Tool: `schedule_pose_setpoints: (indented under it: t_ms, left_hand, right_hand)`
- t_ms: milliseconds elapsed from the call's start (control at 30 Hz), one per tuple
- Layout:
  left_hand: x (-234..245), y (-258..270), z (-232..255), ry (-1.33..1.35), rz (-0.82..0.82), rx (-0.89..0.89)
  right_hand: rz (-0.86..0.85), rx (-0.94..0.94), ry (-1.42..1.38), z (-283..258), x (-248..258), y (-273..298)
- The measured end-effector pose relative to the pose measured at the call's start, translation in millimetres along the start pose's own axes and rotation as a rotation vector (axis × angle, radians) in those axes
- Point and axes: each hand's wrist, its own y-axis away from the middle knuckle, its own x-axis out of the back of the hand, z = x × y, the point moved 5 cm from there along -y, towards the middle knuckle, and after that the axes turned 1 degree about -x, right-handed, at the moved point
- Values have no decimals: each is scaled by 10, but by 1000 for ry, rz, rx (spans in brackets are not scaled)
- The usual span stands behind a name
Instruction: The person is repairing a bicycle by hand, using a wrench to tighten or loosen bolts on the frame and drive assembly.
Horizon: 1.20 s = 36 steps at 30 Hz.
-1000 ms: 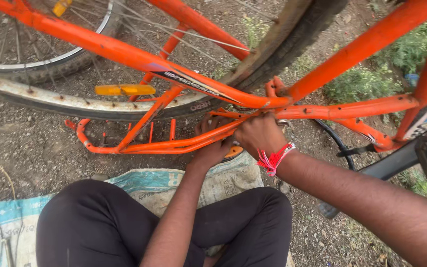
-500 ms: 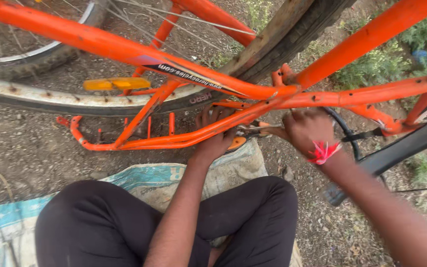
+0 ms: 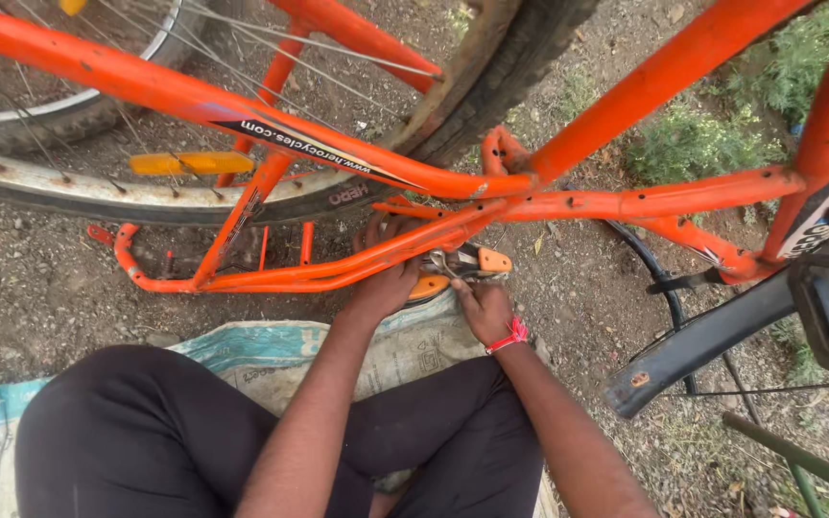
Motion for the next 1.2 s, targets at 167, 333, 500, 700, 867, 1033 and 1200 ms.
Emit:
schedule_pose_setpoints:
  t_ms: [167, 333, 500, 700, 867, 1033, 1200]
  left_hand:
    - [18, 5, 8, -8, -16, 2]
    - [40, -3, 40, -7, -24, -21]
    - [86, -10, 56, 18, -28, 22]
    - [61, -21, 34, -35, -44, 43]
    - [69, -24, 24, 24, -47, 83]
    - [101, -34, 54, -14, -36, 44]
    - [132, -42, 63, -5, -22, 50]
  right_hand:
    - [-2, 289, -148, -233, 225, 26]
    - [-61, 354, 144, -769, 659, 143]
    - [-130, 395, 458, -1352, 1399, 391]
    - [-196, 512, 889, -1970, 1880, 448]
    - [28, 872, 1176, -2447, 1934, 361]
    - [-173, 759, 1320, -2496, 1693, 135]
    - [-286, 693, 1410, -2569, 1532, -61]
